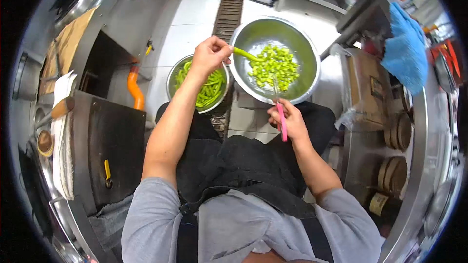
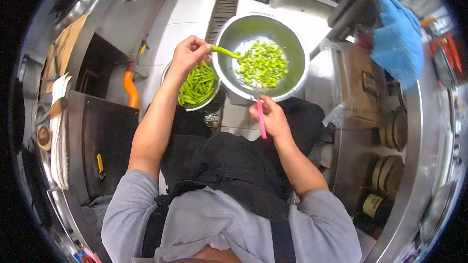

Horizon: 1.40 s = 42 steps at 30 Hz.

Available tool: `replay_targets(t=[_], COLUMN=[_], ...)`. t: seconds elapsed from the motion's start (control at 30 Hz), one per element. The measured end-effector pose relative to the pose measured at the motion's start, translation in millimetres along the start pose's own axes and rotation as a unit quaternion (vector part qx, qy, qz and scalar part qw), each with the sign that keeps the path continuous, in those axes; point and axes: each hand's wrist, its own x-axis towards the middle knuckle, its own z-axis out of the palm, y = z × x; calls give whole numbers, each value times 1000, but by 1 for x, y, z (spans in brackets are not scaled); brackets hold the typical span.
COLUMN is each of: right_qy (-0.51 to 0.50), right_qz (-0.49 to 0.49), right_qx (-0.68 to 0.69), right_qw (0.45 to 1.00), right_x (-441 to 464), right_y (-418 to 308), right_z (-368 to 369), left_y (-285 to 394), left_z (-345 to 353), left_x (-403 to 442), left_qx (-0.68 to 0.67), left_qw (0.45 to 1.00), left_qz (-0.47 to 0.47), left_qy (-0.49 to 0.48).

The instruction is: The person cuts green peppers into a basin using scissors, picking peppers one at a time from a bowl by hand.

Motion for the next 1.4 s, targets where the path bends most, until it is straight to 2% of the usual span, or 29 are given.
replay_targets(t=[0.1,0.2,0.33,0.53,0.6,0.67,0.73,0.77,0.8,0.87,0.93,1.03,1.27,1.33,1.4], right_qy=[26,55,69,88,74,69,61,61,46,35,31,61,79,70,66], right_qz=[0,-16,1,15,53,50,62,63,48,31,-5,-4,62,70,49], right_qx=[-25,-15,-38,-42,13,16,0,0,25,49,74,57,13,-5,41], right_qw=[999,998,997,995,996,996,996,996,997,998,997,996,995,995,996], right_x=[14,19,29,41,40,35,27,25,24,24,27,31,16,11,5], right_y=[-7,-17,-20,-6,-3,-2,-5,-3,0,4,4,-3,-5,-1,4], right_z=[-5,-8,-9,8,12,15,18,18,19,18,19,16,11,14,18], left_y=[11,2,-16,-23,-27,-30,-39,-43,-41,-36,-26,-23,-34,-37,-38], left_z=[29,42,42,28,23,18,16,17,20,30,37,43,42,41,43], left_x=[0,5,9,22,25,26,28,27,25,13,1,-7,1,4,4], left_qx=[16,70,62,139,193,186,97,83,83,-1,10,-1,49,16,-9], left_qw=[996,990,989,985,975,977,994,995,995,1000,999,993,995,998,998], left_qz=[63,76,80,84,111,105,43,43,43,-7,-6,-1,-20,-51,-57], left_qy=[-66,-100,-110,-54,-15,3,19,21,20,-17,-44,-116,-81,-40,-37])
